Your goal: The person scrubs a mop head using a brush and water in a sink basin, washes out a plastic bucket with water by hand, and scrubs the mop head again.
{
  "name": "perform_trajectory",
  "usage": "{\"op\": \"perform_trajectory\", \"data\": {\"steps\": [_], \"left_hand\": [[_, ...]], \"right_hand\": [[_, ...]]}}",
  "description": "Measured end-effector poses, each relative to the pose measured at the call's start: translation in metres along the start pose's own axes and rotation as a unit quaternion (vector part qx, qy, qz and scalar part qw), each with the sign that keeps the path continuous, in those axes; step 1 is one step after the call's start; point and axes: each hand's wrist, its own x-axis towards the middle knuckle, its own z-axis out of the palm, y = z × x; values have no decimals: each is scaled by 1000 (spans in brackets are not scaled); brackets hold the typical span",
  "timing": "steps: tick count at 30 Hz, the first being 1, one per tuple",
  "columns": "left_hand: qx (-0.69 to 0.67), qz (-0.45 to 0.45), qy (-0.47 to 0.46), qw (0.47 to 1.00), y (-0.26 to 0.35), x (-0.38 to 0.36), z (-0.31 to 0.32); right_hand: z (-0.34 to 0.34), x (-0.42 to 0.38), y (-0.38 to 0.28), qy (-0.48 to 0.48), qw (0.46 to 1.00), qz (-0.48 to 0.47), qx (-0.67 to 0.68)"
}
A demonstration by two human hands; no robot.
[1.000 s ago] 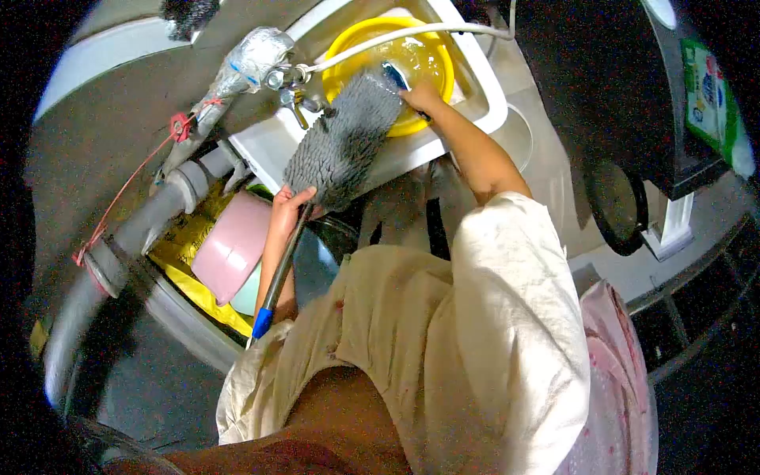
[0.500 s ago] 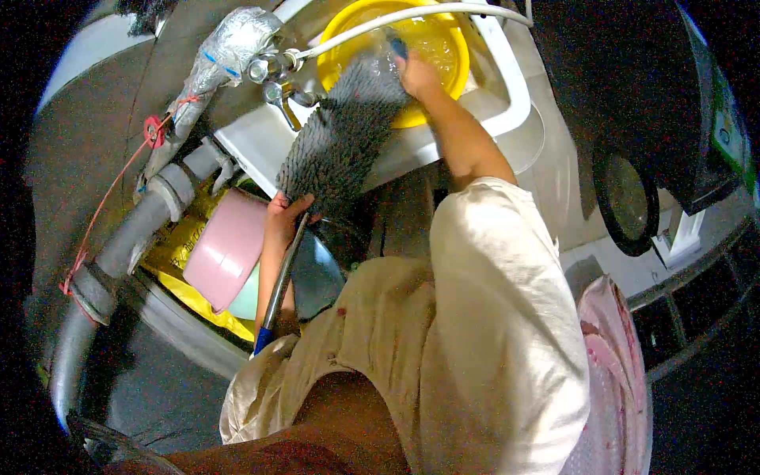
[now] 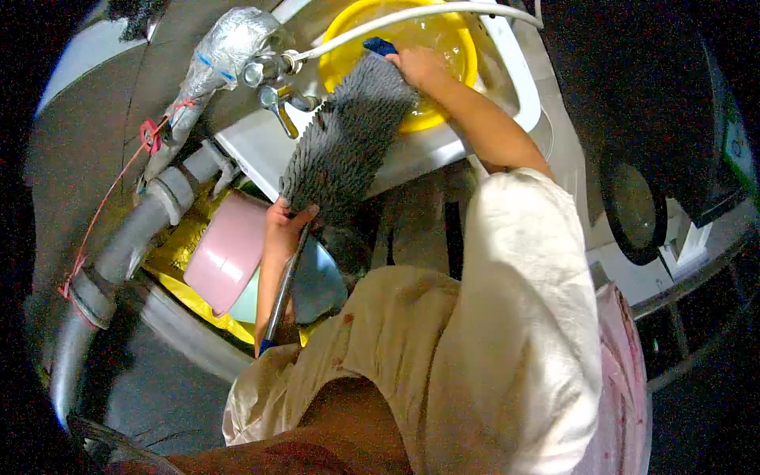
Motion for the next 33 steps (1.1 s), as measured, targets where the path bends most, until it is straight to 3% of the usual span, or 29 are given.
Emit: {"op": "perform_trajectory", "data": {"steps": [1, 3, 4, 6, 9, 14, 16, 18, 19, 21, 22, 23, 25, 27, 28, 31, 32, 33], "left_hand": [[8, -6, 3, 1000, 1, -1, 1], [8, -6, 3, 1000, -1, 4, 5], [-16, -7, 10, 1000, -5, 5, 6], [-32, 8, 16, 999, -10, 4, 4], [-28, -16, 19, 999, -11, 2, -1], [-103, -30, 25, 994, -11, 3, -7], [-142, -37, 20, 989, -10, 6, -9], [-206, -42, 8, 978, -5, 12, -11], [-206, -40, 7, 978, -3, 13, -10], [-192, -47, 33, 980, -4, 11, -8], [-191, -49, 33, 980, -4, 12, -8], [-195, -43, 23, 980, -5, 11, -9], [-195, -32, 11, 980, -4, 14, -8], [-186, -48, 33, 981, -5, 11, -7], [-183, -47, 33, 981, -8, 13, -10], [-183, -51, 27, 981, -14, 13, -12], [-190, -44, 34, 980, -10, 14, -9], [-196, -37, 41, 979, -8, 15, -7]], "right_hand": [[-7, -15, -12, -4, 1000, 3, -1], [-32, -57, -58, -30, 980, -122, 155], [-42, -69, -71, -33, 980, -123, 153], [-54, -83, -91, -91, 990, -110, 16], [-34, -26, -21, -55, 998, -5, 1], [-39, -5, 6, 11, 995, 87, -40], [-10, -15, 13, 136, 977, 144, 83], [17, -46, -11, 87, 980, 56, 167], [7, -62, -33, 0, 943, 96, 320], [-16, -112, -87, 18, 934, -25, 355], [-24, -129, -104, 124, 948, -182, 230], [-37, -130, -106, 123, 949, -178, 231], [-63, -123, -106, -57, 977, -59, 196], [-5, -65, -23, -39, 977, -1, 209], [-10, -44, -9, -70, 994, 54, 71], [-25, -43, -40, -82, 981, 74, 159], [1, -64, -49, 99, 957, -138, 235], [-1, -84, -81, 144, 954, -161, 208]]}}
